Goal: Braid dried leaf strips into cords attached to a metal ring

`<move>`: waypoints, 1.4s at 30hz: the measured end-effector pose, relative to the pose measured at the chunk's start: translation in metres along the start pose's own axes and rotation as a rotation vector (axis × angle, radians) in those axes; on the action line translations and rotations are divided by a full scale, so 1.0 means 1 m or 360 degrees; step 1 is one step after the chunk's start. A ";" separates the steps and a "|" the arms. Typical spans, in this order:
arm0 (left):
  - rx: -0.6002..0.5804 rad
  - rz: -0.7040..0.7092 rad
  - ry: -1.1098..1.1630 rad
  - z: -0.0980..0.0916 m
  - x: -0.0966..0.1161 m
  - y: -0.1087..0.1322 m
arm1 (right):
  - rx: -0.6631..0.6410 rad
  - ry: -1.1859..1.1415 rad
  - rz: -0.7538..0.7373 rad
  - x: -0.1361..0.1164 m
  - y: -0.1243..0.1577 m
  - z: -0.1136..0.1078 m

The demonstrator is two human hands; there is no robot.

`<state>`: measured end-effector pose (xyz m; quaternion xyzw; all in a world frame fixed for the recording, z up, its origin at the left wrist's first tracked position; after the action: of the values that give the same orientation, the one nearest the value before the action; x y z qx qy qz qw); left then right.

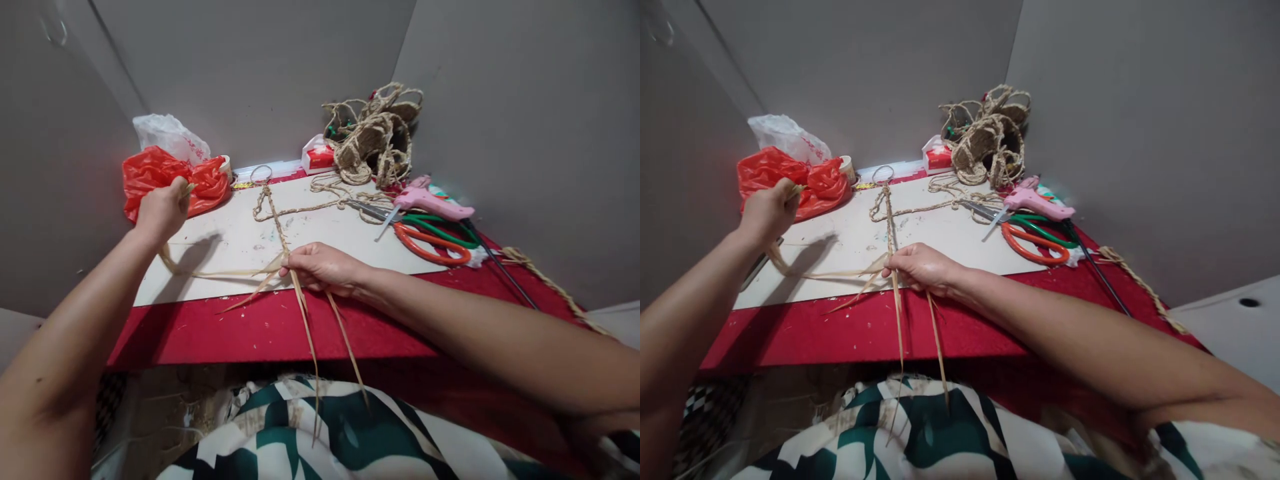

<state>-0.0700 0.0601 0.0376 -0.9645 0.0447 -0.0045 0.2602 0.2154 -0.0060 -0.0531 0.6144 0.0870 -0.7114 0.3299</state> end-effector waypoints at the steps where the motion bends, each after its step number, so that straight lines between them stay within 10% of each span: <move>1: -0.0046 0.0049 -0.0156 0.000 -0.008 -0.004 | 0.0000 -0.0002 0.0001 -0.001 0.000 0.000; 6: -0.0199 0.0125 -0.0195 0.021 -0.013 -0.004 | -0.0020 -0.0002 0.0009 -0.004 0.003 0.000; 10: -0.0144 0.0075 0.0480 0.027 0.036 0.023 | -0.0048 0.0021 0.0027 -0.004 0.002 0.000; 16: -0.1201 -0.0201 0.1733 0.013 0.118 0.077 | -0.0057 0.0063 -0.0025 0.001 -0.001 -0.003; 26: -0.1333 -0.0636 0.2132 0.023 0.120 0.091 | -0.0010 0.0077 -0.0079 0.003 0.001 0.003; 35: -0.1154 -0.0547 0.2231 0.011 0.129 0.099 | 0.0133 0.0133 -0.0095 0.004 -0.001 0.006; 42: -0.0445 -0.0416 0.2377 -0.080 0.081 0.054 | 0.0165 0.0188 -0.0038 0.002 0.000 0.007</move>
<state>0.0038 -0.0338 0.0785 -0.7270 0.0943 -0.6793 0.0341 0.2094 -0.0109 -0.0534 0.6705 0.0765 -0.6814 0.2835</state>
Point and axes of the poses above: each hand's wrist, its own y-axis away from the middle knuckle, its own z-axis out of the palm, x = y × z, the point moved 1 cm from there along -y, towards the middle knuckle, and after that the axes turned 1 degree about -z, right-handed, at the moved point
